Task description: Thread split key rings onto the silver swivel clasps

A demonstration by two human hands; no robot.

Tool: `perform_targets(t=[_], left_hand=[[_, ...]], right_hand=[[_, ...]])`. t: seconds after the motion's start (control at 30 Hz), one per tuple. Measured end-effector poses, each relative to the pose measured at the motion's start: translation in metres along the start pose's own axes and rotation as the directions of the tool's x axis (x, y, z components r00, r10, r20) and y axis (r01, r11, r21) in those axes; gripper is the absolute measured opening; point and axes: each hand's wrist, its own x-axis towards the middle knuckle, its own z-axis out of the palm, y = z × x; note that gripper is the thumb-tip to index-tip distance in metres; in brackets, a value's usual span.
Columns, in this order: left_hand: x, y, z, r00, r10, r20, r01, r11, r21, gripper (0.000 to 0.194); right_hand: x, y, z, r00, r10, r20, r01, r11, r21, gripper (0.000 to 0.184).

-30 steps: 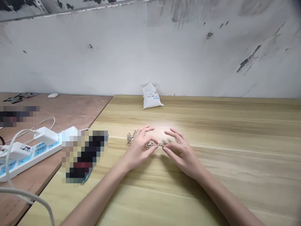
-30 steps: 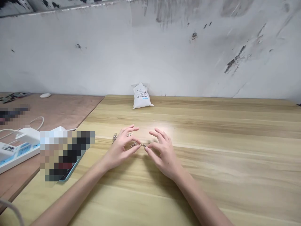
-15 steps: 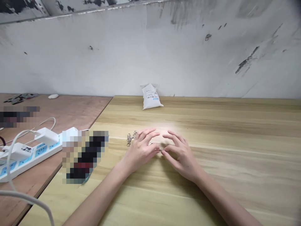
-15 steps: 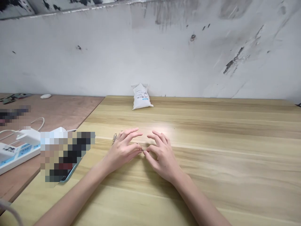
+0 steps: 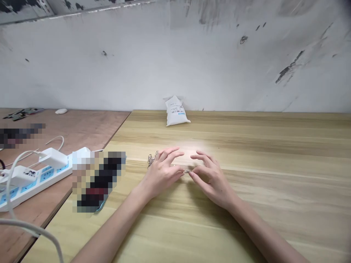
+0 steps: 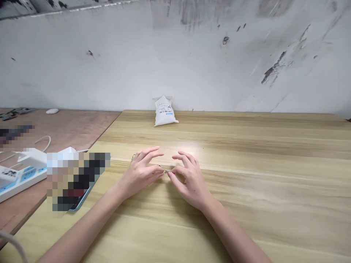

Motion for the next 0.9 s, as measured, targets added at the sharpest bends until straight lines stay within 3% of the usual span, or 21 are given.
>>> perform_targets(t=[0.43, 0.9], left_hand=[[0.0011, 0.0034, 0.0012, 0.999, -0.011, -0.043, 0.011, 1.000, 0.008, 0.015], [0.0032, 0.0037, -0.0028, 0.990, 0.042, -0.134, -0.039, 0.999, 0.024, 0.007]], right_hand=[[0.0002, -0.0021, 0.0008, 1.000, 0.021, 0.014, -0.022, 0.998, 0.067, 0.018], [0.0020, -0.0066, 0.0001, 0.984, 0.171, 0.058, -0.180, 0.950, 0.255, 0.023]])
